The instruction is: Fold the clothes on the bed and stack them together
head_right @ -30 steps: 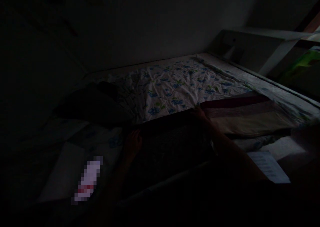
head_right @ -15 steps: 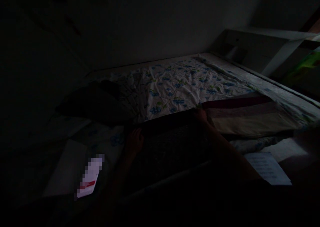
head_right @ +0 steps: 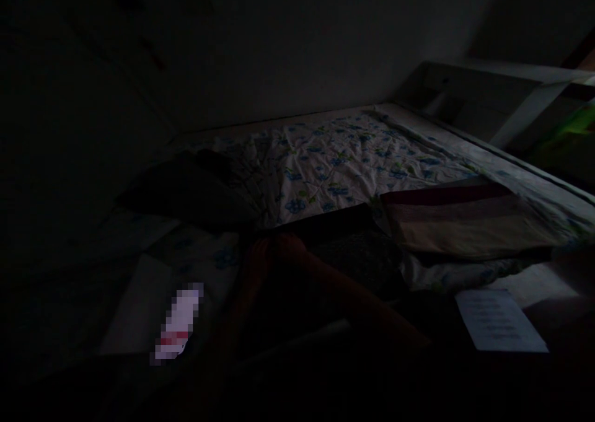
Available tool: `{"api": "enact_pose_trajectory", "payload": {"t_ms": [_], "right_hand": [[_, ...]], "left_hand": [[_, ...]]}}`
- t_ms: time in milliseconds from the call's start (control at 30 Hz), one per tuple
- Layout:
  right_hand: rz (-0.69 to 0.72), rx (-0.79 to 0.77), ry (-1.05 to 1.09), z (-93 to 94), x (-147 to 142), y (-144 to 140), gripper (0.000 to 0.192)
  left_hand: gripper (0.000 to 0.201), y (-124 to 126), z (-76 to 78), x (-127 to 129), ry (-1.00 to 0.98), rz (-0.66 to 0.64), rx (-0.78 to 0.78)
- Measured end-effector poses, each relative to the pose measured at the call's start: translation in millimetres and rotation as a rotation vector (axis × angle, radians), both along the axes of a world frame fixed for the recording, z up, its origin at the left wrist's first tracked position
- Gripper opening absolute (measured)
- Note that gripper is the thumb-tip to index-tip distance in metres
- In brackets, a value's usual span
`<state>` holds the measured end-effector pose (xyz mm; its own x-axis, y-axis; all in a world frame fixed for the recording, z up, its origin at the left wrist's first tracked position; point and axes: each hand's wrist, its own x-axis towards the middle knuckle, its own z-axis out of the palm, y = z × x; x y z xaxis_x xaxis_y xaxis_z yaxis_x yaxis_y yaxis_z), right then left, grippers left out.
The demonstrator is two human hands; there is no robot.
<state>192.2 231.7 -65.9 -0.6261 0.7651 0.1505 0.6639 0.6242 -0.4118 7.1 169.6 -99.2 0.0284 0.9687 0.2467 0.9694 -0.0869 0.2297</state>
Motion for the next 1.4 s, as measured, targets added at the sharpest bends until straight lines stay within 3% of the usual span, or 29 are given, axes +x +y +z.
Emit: {"api": "enact_pose_trajectory", "payload": {"t_ms": [67,133,400,567,667,767,1000,1233,1400], "right_hand": [[0.051,-0.006,-0.047,-0.1,3,-2,0.036],[0.066,-0.035,-0.077,0.9,28,5,0.042],[-0.049,-0.107,-0.199,-0.4,184,44,0.066],[-0.206,-0.161,-0.256,-10.5,274,62,0.067],[-0.28,-0.158,-0.259,-19.1,311,67,0.064],[-0.301,-0.155,-0.259,-23.0,325,71,0.06],[-0.349,-0.213,-0.135,-11.4,318,101,0.052],[-0.73,-0.244,0.205,-4.8,312,112,0.072],[-0.763,-0.312,0.274,3.6,311,116,0.047]], "left_hand": [[0.057,0,-0.2,0,-0.005,0.0,0.006],[0.056,2,-0.8,1,-0.01,0.009,0.018],[0.056,6,-2.5,5,-0.041,0.026,0.054],[0.057,6,-2.5,4,-0.054,0.022,0.064],[0.057,7,-2.8,3,-0.059,0.02,0.054],[0.057,7,-2.9,4,-0.056,0.028,0.056],[0.057,3,0.4,9,-0.048,0.029,0.049],[0.058,-1,2.9,9,-0.038,0.025,0.026],[0.058,-1,4.1,8,-0.032,0.019,0.017]]}}
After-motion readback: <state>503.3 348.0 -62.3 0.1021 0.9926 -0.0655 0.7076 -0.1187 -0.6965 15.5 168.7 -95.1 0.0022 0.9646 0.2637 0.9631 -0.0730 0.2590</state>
